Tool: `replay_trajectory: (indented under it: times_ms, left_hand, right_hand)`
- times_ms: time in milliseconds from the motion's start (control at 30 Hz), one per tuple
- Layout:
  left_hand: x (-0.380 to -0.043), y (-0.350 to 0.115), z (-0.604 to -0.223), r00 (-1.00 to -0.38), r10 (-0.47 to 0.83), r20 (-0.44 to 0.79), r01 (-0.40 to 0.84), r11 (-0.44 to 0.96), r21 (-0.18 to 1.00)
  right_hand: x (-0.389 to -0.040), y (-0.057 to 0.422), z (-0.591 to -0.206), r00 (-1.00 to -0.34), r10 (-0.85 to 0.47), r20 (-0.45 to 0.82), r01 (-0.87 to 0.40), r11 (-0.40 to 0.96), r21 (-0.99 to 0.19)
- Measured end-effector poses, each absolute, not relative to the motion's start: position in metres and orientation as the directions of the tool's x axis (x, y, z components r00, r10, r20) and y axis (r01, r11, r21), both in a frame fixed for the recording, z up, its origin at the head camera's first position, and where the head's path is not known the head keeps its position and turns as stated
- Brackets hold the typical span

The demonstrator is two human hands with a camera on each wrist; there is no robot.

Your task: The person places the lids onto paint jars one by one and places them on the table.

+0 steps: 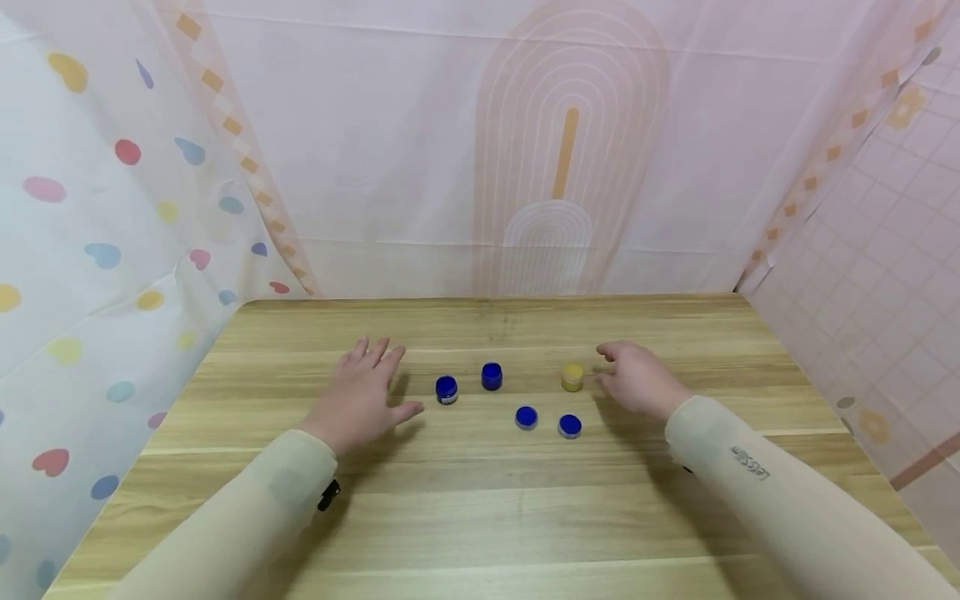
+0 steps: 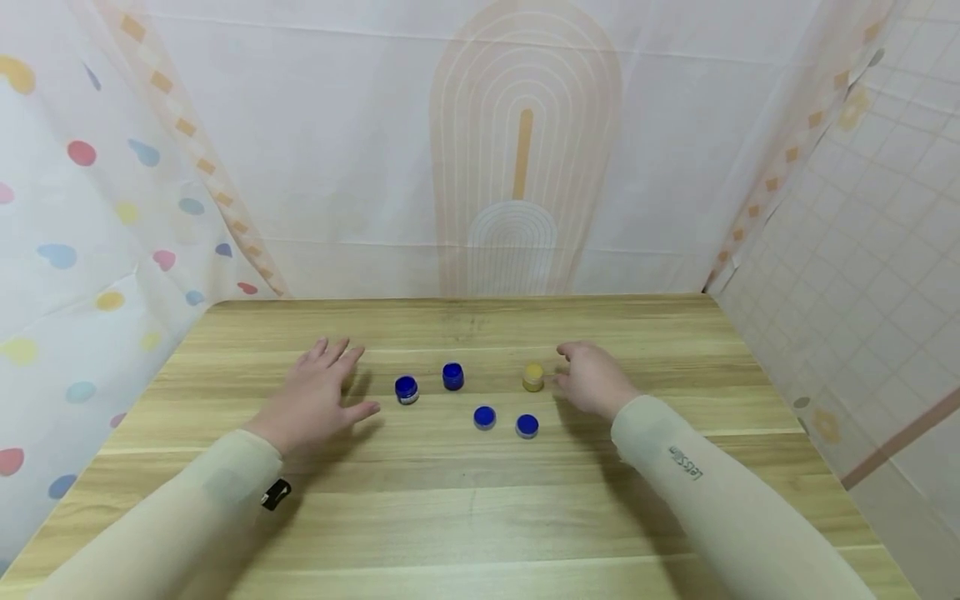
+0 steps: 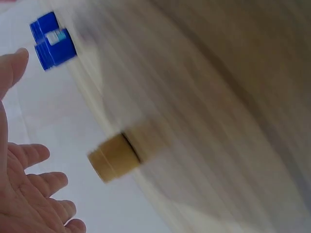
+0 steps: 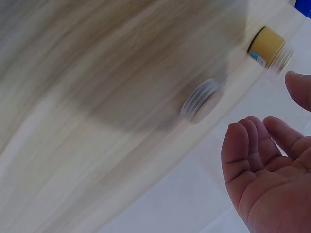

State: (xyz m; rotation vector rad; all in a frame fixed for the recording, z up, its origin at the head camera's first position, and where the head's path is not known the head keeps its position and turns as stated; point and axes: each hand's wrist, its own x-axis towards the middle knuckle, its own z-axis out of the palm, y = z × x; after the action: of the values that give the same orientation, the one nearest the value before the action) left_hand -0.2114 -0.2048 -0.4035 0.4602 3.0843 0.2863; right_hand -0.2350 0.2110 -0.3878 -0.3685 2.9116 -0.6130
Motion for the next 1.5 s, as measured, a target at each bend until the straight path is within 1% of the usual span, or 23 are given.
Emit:
replay_trajectory:
  times_ms: [200, 400, 533, 800, 1067, 1500]
  left_hand:
    - [-0.22, -0.223, -0.404, -0.973, 0.233, 0.009, 0.229, 0.951, 0.209]
    - [-0.224, -0.238, -0.406, -0.986, 0.163, -0.038, 0.147, 0.952, 0.268]
    - [-0.226, -0.245, -0.408, -0.988, 0.142, -0.067, 0.119, 0.954, 0.274]
    - [-0.231, -0.25, -0.41, -0.987, 0.144, -0.076, 0.121, 0.961, 0.248]
    - [-0.238, -0.249, -0.41, -0.985, 0.147, -0.089, 0.125, 0.968, 0.217]
    - [-0.248, -0.245, -0.414, -0.98, 0.169, -0.108, 0.138, 0.96, 0.245]
  right_hand:
    - [-0.234, 0.223, -0.388, -0.966, -0.25, -0.067, -0.207, 0.901, -0.381]
    - [-0.233, 0.228, -0.386, -0.968, -0.236, -0.081, -0.191, 0.91, -0.369]
    - [-0.234, 0.229, -0.387, -0.971, -0.224, -0.089, -0.177, 0.912, -0.369]
    - [-0.234, 0.23, -0.386, -0.972, -0.211, -0.107, -0.16, 0.919, -0.36]
    - [-0.235, 0.231, -0.389, -0.97, -0.218, -0.108, -0.169, 0.923, -0.345]
    - [-0.24, 0.235, -0.395, -0.97, -0.204, -0.135, -0.155, 0.94, -0.305]
